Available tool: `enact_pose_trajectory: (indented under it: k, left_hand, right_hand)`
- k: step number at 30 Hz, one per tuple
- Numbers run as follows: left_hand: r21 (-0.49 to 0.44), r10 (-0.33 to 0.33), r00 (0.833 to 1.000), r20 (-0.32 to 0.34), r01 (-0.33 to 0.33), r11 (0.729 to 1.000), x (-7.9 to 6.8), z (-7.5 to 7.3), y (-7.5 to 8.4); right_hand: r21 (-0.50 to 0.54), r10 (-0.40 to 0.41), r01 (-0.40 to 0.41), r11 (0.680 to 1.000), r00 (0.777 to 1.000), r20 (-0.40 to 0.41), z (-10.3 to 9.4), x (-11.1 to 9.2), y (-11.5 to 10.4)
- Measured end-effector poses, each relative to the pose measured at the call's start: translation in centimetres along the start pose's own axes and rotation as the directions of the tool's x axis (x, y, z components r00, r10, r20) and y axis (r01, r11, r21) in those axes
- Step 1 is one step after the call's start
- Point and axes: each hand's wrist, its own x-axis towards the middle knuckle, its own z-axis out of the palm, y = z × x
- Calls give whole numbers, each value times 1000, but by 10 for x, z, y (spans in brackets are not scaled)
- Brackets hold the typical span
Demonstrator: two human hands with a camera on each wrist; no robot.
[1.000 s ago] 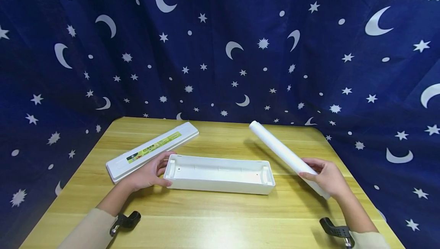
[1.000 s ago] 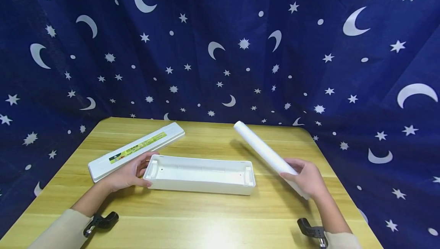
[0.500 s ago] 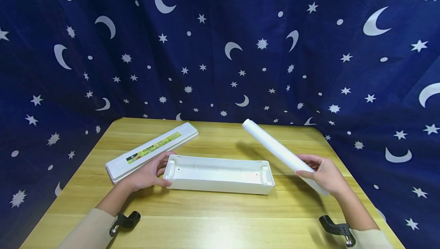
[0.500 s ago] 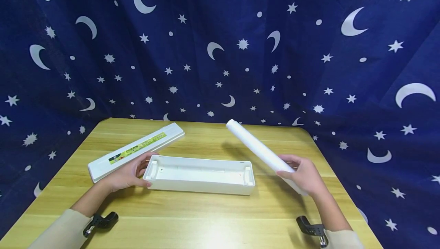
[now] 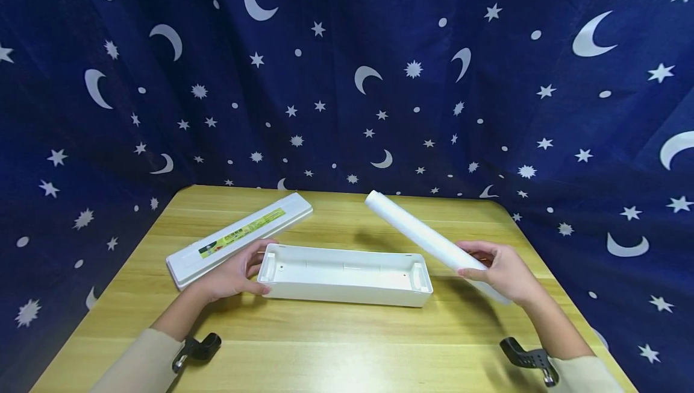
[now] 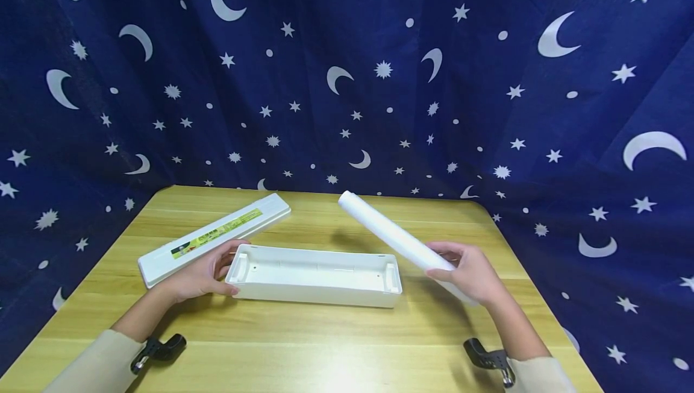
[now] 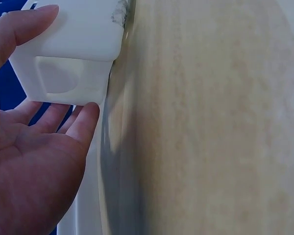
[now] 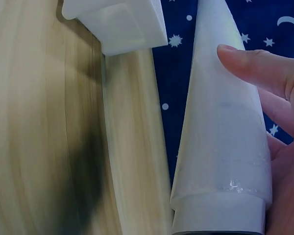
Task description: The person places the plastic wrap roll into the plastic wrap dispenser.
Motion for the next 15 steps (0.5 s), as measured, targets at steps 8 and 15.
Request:
enact_pose_trajectory:
  k: [8,15]
  left_hand:
    - [16,-24,1000,-10,24,1000,-1,-1,0]
    - [13,-6,1000,3,6,1000,0,-3,-1]
  right_hand:
    - [-17,-31,31,999,999,36,4,2,-12]
    - [-23,-65,67,997,995,76,9,5,-19]
